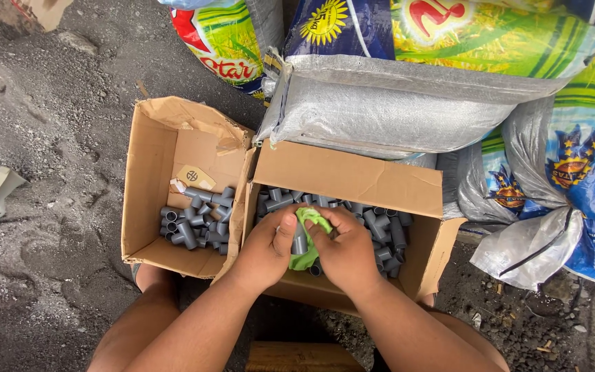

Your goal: Cleaning small PVC pipe fittings with a cloth

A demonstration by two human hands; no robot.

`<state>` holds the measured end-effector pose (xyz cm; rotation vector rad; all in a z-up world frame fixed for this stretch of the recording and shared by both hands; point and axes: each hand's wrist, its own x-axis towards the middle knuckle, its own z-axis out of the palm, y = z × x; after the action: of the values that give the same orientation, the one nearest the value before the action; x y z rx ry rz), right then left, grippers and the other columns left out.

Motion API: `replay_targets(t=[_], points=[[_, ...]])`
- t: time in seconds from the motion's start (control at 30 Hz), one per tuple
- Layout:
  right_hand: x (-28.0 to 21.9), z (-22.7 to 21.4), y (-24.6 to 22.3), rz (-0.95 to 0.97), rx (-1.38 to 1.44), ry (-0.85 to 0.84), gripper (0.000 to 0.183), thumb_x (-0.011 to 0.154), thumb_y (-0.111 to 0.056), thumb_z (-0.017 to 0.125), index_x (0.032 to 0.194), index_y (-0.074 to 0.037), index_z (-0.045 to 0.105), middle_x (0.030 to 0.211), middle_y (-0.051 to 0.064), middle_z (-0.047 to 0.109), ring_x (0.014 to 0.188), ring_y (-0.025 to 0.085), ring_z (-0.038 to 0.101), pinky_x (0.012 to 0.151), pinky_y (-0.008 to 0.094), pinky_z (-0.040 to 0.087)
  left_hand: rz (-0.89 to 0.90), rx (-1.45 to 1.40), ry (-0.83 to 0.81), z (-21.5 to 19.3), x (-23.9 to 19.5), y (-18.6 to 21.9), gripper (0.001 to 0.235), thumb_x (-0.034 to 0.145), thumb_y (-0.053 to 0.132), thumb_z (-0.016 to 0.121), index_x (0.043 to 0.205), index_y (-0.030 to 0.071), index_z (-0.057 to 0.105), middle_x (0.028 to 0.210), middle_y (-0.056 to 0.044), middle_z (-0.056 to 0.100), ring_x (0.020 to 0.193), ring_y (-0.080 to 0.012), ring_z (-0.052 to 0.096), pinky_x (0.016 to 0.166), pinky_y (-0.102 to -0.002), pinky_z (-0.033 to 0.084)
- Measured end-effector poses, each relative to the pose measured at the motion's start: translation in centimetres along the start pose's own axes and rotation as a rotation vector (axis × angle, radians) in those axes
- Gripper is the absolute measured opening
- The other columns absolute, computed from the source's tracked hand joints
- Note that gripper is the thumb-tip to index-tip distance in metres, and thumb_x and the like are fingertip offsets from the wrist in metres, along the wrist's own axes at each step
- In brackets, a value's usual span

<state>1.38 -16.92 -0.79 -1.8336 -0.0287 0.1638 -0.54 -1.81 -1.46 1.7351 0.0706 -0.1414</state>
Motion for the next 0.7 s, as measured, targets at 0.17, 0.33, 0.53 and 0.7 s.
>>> replay_targets(t=[0.17,0.33,0.53,0.7], points=[[-0.8,0.1,-1.1,-0.122,0.011,-0.086,0.025,0.086,-0.003,0.077,0.111,-0.004,0.081,0.089,0.015,0.075,0.081,0.022,0.068,0.075,0.038,0.055,-0.136,-0.035,0.089,-1.2,-0.2,-1.5,0.062,0.108,0.044,0.022,0.136,0.014,0.069,0.122,-0.021,0.073,0.121,-0.0385,0.064,0.106,-0.051,0.049],[0.0,-0.2,-0.4,-0.008,-0.016,-0.094,0.025,0.088,-0.005,0.075,0.112,-0.002,0.079,0.091,0.016,0.076,0.078,0.019,0.066,0.073,0.037,0.056,-0.27,-0.155,0.116,-1.1,-0.6,0.3,0.066,0.108,0.045,0.019,0.131,0.015,0.073,0.113,-0.021,0.076,0.112,-0.0366,0.067,0.102,-0.051,0.052],[-0.5,-0.1,-1.1,-0.069,0.009,-0.127,0.024,0.088,0.001,0.073,0.11,-0.002,0.08,0.088,0.017,0.075,0.075,0.025,0.068,0.073,0.038,0.056,-0.31,-0.144,0.142,-1.4,-0.2,-0.1,0.068,0.108,0.047,0.017,0.126,0.019,0.076,0.108,-0.02,0.077,0.106,-0.0333,0.069,0.1,-0.049,0.054],[-0.3,-0.6,-0.1,-0.114,-0.011,-0.123,0.026,0.083,0.001,0.076,0.108,-0.005,0.081,0.089,0.017,0.076,0.077,0.022,0.07,0.068,0.037,0.057,-0.39,-0.198,0.169,-1.2,-0.3,1.8,0.072,0.108,0.046,0.014,0.12,0.018,0.079,0.105,-0.016,0.079,0.106,-0.0303,0.067,0.106,-0.046,0.05]])
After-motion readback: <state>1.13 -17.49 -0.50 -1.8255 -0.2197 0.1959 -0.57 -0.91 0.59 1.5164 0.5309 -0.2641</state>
